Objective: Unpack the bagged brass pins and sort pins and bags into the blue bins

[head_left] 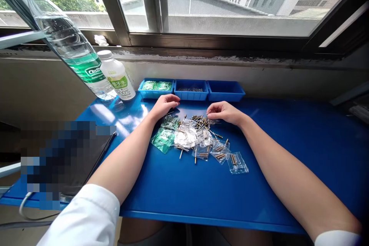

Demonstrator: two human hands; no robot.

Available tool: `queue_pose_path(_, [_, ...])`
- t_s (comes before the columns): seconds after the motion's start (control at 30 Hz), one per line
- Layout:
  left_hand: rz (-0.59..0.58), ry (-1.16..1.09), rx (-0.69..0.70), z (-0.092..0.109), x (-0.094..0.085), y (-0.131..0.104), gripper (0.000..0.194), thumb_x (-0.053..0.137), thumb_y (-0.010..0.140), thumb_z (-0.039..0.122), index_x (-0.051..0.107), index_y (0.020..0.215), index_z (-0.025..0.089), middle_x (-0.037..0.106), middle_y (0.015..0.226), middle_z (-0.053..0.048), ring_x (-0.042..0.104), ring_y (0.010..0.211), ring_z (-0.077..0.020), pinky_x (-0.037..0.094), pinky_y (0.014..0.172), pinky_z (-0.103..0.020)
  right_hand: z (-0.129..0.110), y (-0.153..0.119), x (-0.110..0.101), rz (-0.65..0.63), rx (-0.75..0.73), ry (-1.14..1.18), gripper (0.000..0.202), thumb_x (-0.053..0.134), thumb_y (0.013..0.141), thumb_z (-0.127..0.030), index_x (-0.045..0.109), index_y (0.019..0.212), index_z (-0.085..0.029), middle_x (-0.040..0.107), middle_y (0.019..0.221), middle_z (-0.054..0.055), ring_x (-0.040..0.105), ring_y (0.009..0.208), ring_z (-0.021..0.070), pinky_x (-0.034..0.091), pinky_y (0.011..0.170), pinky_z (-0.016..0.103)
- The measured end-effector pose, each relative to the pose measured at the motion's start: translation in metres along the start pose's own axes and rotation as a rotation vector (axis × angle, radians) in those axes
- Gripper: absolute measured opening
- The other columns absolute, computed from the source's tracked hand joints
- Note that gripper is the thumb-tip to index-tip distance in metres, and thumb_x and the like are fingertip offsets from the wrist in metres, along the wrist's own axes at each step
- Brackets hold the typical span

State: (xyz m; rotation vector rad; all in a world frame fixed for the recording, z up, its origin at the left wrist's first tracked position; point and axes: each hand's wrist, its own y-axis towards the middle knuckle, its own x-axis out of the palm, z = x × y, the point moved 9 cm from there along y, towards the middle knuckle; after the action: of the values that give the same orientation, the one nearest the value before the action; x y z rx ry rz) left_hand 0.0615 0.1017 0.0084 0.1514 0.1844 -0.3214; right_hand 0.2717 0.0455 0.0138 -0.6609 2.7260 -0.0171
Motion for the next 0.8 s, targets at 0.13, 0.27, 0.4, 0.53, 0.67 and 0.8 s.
queue_pose_path(0.13, [0.003, 0.007, -0.007, -0.003, 0.000, 0.000, 0.026, 0.066, 0.067, 0.025, 0.069, 0.090, 0.014, 0.070, 0.082, -0.005, 0.064, 0.078, -0.0172, 0.046, 0.066, -0.026, 0.003, 0.002, -0.015, 0.217, -0.002, 0.095, 0.024, 0.075, 0.062, -0.033, 0.070, 0.078, -0.016, 0.064, 0.063, 0.001, 0.052, 0.055, 0.0112, 0.042, 0.053, 0.026])
queue_pose_path(0.27, [0.004, 0.004, -0.012, -0.005, 0.000, 0.001, 0.027, 0.066, 0.066, 0.026, 0.069, 0.090, 0.014, 0.070, 0.082, -0.005, 0.065, 0.078, -0.0178, 0.047, 0.065, -0.026, 0.007, 0.004, -0.026, 0.393, -0.046, 0.201, 0.015, 0.068, 0.058, -0.022, 0.065, 0.072, -0.018, 0.060, 0.053, -0.002, 0.045, 0.046, 0.0094, 0.036, 0.047, 0.025])
queue_pose_path(0.4, [0.007, 0.003, -0.016, -0.005, 0.001, 0.001, 0.027, 0.067, 0.066, 0.026, 0.069, 0.089, 0.014, 0.070, 0.082, -0.005, 0.065, 0.078, -0.0178, 0.048, 0.066, -0.027, 0.003, 0.005, -0.031, 0.489, -0.117, 0.227, 0.004, 0.061, 0.057, -0.018, 0.057, 0.058, -0.019, 0.057, 0.050, -0.002, 0.043, 0.043, 0.0095, 0.032, 0.043, 0.025])
queue_pose_path(0.53, [0.012, 0.021, -0.019, -0.002, 0.002, 0.000, 0.025, 0.066, 0.065, 0.025, 0.069, 0.088, 0.014, 0.070, 0.082, -0.005, 0.064, 0.075, -0.0162, 0.048, 0.067, -0.027, -0.013, 0.003, -0.034, 0.570, -0.216, 0.272, 0.004, 0.057, 0.060, -0.020, 0.060, 0.063, -0.019, 0.059, 0.055, 0.001, 0.047, 0.047, 0.0115, 0.035, 0.044, 0.026])
queue_pose_path(0.67, [0.015, 0.044, -0.020, -0.001, 0.002, -0.001, 0.025, 0.066, 0.065, 0.026, 0.069, 0.087, 0.014, 0.070, 0.082, -0.004, 0.063, 0.072, -0.0153, 0.049, 0.067, -0.027, -0.026, 0.009, -0.024, 0.461, -0.224, 0.306, 0.041, 0.058, 0.064, -0.028, 0.065, 0.104, -0.024, 0.067, 0.116, 0.007, 0.064, 0.078, 0.0186, 0.043, 0.049, 0.026])
queue_pose_path(0.8, [0.008, 0.047, -0.024, -0.002, 0.003, 0.000, 0.026, 0.066, 0.065, 0.026, 0.069, 0.088, 0.015, 0.070, 0.083, -0.004, 0.063, 0.073, -0.0159, 0.048, 0.068, -0.027, -0.022, 0.016, -0.012, 0.311, -0.138, 0.317, 0.062, 0.062, 0.066, -0.030, 0.055, 0.127, -0.032, 0.044, 0.148, 0.006, 0.066, 0.097, 0.0239, 0.048, 0.051, 0.027])
